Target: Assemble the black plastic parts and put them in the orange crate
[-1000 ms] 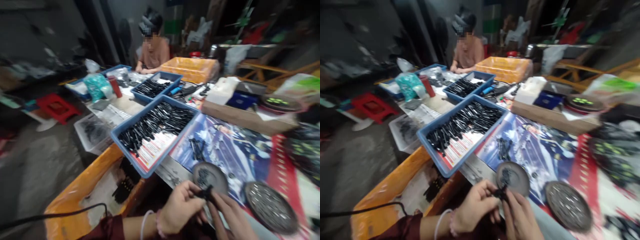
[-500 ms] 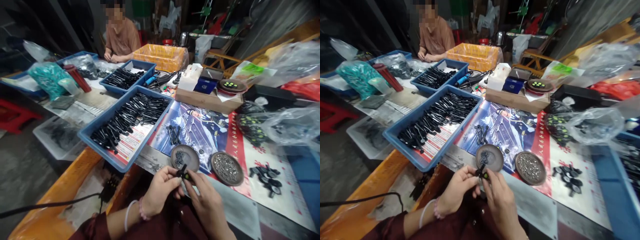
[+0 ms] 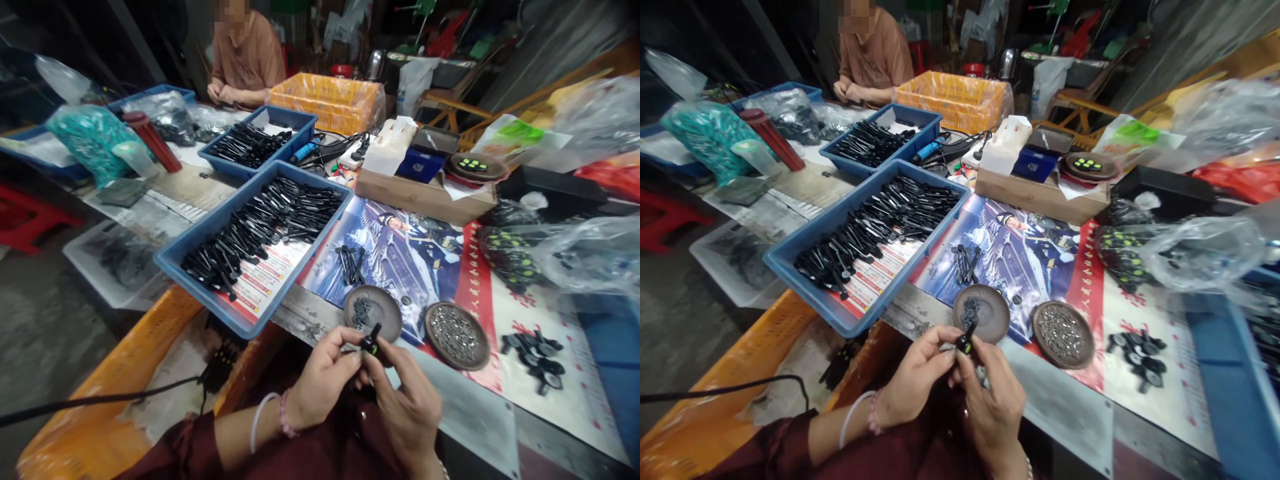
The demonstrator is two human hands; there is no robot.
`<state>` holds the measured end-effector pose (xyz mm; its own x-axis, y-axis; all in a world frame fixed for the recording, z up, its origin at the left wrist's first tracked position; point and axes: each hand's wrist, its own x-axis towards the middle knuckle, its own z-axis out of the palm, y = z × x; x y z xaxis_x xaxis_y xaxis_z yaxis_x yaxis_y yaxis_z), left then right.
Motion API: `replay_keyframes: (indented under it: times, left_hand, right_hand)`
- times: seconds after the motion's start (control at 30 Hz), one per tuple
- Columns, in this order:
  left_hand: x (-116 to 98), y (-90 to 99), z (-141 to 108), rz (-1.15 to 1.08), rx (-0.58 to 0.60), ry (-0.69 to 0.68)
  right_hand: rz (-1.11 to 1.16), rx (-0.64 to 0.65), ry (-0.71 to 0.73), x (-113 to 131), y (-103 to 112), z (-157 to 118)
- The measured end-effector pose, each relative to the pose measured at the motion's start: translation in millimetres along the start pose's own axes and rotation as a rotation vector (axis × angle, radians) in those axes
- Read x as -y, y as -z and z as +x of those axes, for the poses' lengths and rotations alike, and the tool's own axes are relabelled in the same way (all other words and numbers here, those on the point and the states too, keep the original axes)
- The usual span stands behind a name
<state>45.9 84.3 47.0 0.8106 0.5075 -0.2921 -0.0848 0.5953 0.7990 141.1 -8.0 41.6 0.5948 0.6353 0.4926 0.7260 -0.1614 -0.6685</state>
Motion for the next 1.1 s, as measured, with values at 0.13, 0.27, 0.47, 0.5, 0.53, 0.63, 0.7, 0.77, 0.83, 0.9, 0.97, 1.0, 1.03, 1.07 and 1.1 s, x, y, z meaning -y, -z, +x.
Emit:
replay_keyframes:
  times: [0.13, 0.27, 0.47, 0.5, 0.53, 0.63, 0.7, 0.77, 0.83, 0.9, 0.97, 1.0, 1.03, 1.07, 1.1]
  left_hand:
    - [-0.7, 0.8, -0.2, 0.024, -0.002, -0.033]
    - [-3.4, -0.6, -2.8, 0.129, 0.003, -0.119]
    - [-4.9, -2.9, -8.3, 0.311, 0.038, -0.227]
    - [-4.3, -3.3, -8.6, 0.303, 0.033, -0.214]
    - [-3.2, -3.8, -8.8, 0.293, 0.028, -0.202]
    - [1.0, -5.5, -8.4, 0.271, 0.016, -0.182]
    - [3.2, -6.4, -7.6, 0.266, 0.010, -0.170]
    - [3.8, -6.5, -6.2, 0.278, -0.013, -0.168]
    - [2.8, -5.8, -4.6, 0.306, -0.043, -0.188]
    - [1.2, -4.5, -3.2, 0.328, -0.069, -0.214]
    - [0.3, -3.0, -2.6, 0.335, -0.074, -0.222]
    - [0.2, -2.3, -2.6, 0.335, -0.072, -0.217]
    - [0.3, -1.7, -2.8, 0.333, -0.071, -0.210]
    - [0.6, -1.3, -3.1, 0.334, -0.069, -0.205]
    - [1.0, -1.0, -3.3, 0.340, -0.066, -0.204]
  right_hand:
    - [0.020, -0.027, -0.012, 2.0, -2.6, -0.2]
    - [0.034, 0.018, -0.012, 5.4, -0.7, 3.3]
    - [0.051, 0.074, -0.057, 6.3, 0.5, 12.7]
    - [0.055, 0.084, -0.073, 5.7, -0.1, 13.3]
    - [0.047, 0.084, -0.082, 4.8, -0.7, 13.3]
    - [-0.046, 0.015, -0.060, 0.8, -2.0, 11.6]
    - [-0.110, -0.002, -0.023, -1.3, -2.3, 10.4]
    - [-0.138, 0.022, 0.007, -1.6, -2.7, 9.6]
    - [-0.147, 0.047, 0.030, 0.1, -4.0, 8.9]
    - [-0.155, 0.053, 0.054, 2.3, -6.1, 7.9]
    - [-0.174, 0.060, 0.066, 3.6, -8.1, 6.4]
    - [-0.188, 0.071, 0.063, 3.6, -8.9, 5.6]
    - [-0.203, 0.086, 0.059, 3.3, -9.4, 4.9]
    - [-0.214, 0.105, 0.059, 2.7, -9.6, 4.3]
    - [-0.218, 0.124, 0.062, 1.9, -9.8, 3.9]
